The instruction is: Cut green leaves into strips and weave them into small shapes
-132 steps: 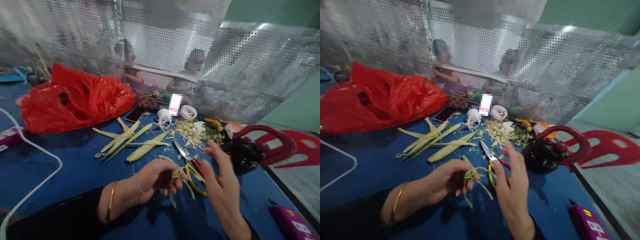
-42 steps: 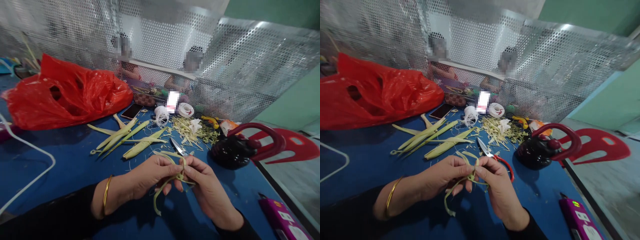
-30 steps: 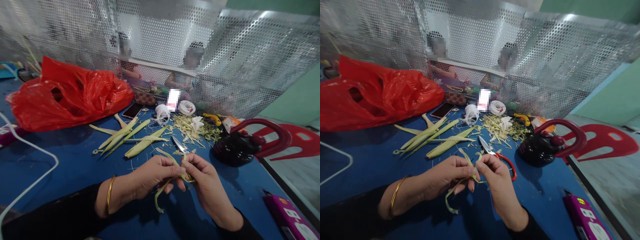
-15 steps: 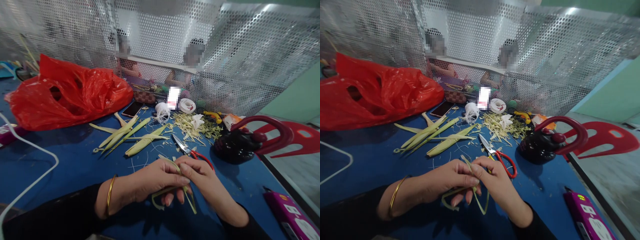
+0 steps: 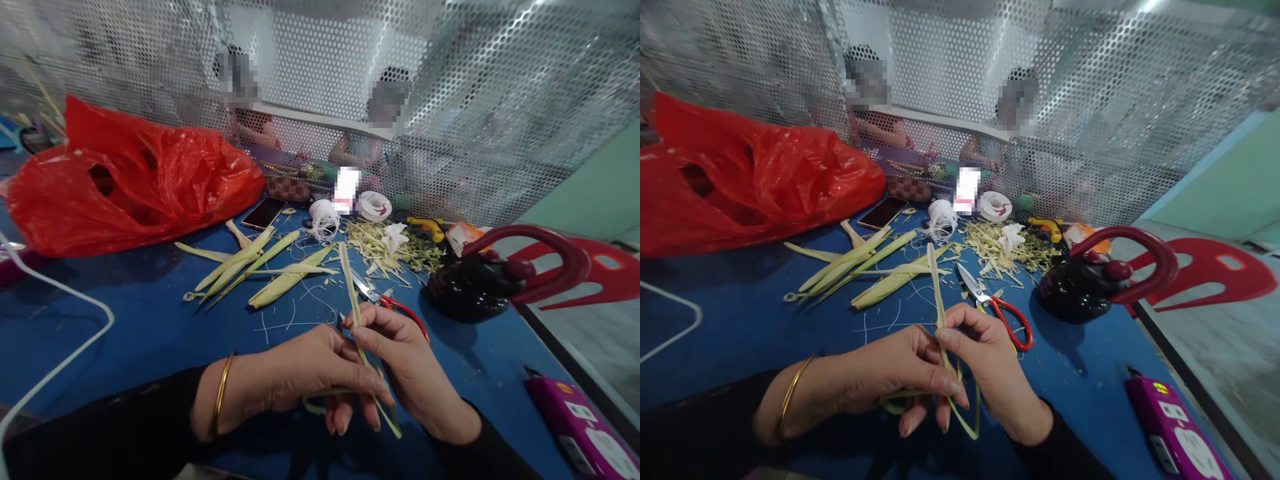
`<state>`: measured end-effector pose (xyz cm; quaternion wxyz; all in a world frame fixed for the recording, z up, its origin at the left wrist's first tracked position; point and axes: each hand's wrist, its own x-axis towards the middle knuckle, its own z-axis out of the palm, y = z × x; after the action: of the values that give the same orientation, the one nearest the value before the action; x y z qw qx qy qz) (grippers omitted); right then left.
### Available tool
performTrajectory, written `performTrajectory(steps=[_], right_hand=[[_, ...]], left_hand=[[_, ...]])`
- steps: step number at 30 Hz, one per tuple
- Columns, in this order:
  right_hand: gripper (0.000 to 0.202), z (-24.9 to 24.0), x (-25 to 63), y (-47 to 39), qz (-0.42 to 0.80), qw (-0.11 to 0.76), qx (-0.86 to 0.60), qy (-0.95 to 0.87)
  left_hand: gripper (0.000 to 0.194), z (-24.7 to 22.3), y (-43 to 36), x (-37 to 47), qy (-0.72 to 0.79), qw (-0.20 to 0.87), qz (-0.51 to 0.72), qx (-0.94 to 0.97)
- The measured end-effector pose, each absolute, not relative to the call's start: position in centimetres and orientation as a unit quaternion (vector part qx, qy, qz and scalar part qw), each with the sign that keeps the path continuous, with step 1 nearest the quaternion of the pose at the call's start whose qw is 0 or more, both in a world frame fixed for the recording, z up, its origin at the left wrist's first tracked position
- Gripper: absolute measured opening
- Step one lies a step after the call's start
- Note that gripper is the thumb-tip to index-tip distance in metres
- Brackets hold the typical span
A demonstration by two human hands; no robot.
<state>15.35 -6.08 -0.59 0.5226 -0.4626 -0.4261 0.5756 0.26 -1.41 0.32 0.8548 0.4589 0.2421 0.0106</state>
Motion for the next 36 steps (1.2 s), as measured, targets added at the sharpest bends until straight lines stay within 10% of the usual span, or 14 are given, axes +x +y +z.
performTrajectory(steps=[12,29,36], right_hand=[[0.027,0.1,16.7,-5.7,0.289,0.535,-0.611,-0.508],[0.021,0.1,15.6,-6.1,0.567,0.544,-0.494,-0.372],[0.008,-0.5,16.2,-6.4,0.214,0.571,-0.594,-0.525]], left_hand=[[0.025,0.5,-1.0,0.1,0.277,0.842,0.199,0.418],[0.026,-0.2,-0.6,0.0,0.282,0.826,0.177,0.454],[0.025,0.3,-0.2,0.2,0.313,0.812,0.249,0.426]])
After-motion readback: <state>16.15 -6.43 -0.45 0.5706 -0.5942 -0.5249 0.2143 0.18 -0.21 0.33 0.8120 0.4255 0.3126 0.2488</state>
